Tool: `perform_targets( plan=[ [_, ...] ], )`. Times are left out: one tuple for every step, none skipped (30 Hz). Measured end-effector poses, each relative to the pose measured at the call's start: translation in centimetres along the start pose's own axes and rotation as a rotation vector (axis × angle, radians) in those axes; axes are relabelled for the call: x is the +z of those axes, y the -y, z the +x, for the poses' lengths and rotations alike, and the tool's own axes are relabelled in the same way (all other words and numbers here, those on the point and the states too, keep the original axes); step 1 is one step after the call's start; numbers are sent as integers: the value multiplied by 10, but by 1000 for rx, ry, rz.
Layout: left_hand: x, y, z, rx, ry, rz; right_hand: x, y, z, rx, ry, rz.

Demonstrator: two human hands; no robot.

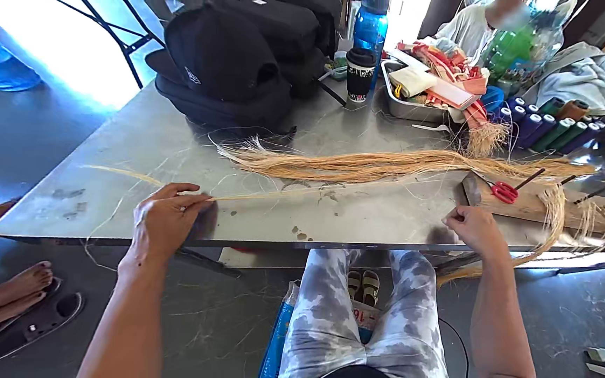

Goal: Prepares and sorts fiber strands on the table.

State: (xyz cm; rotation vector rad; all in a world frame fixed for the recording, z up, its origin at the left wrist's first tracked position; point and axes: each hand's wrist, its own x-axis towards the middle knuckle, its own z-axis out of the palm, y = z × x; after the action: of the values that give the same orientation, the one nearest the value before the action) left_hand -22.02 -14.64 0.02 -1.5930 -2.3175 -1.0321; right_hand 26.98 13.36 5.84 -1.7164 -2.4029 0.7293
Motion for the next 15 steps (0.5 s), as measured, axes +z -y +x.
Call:
perform_targets(
  plan=[
    [2, 1, 2, -11, -6, -7, -8, 5, -4, -41, 88, -9],
    [3, 1, 4, -23, -13, -18, -15, 10, -9, -124, 158, 21],
    [5, 1, 4, -37, -24, -30, -19, 14, -12, -235, 200, 100],
    [6, 1, 4, -49, -39, -43, -19, 20, -13, -350, 214, 226],
    [7, 2, 2, -61, -51, -56, -17, 26, -9, -457, 202, 360],
    [8, 3, 1, -71, -62, -67, -12, 32, -1, -555, 165, 483],
    [8, 4, 0, -81, -70, -78, -7, 39, 9, -632, 99, 573],
    [9, 5, -1, -90, -76, -89, -1, 46, 21, -692, 7, 613],
    [9, 6, -1, -102, -79, -99, 4, 52, 33, -734, -95, 593],
    [10, 6, -2, -110, -84, -100, 7, 57, 44, -751, -187, 512],
    [10, 5, -1, -114, -85, -97, 8, 60, 52, -753, -250, 401],
    [10, 5, -1, -115, -87, -92, 10, 63, 60, -755, -281, 291],
    [11, 5, -2, -118, -89, -90, 12, 67, 67, -766, -287, 205],
    [12, 5, -2, -116, -95, -86, 15, 70, 73, -771, -271, 139],
    [12, 4, -3, -114, -98, -83, 18, 74, 79, -776, -248, 93]
  ],
)
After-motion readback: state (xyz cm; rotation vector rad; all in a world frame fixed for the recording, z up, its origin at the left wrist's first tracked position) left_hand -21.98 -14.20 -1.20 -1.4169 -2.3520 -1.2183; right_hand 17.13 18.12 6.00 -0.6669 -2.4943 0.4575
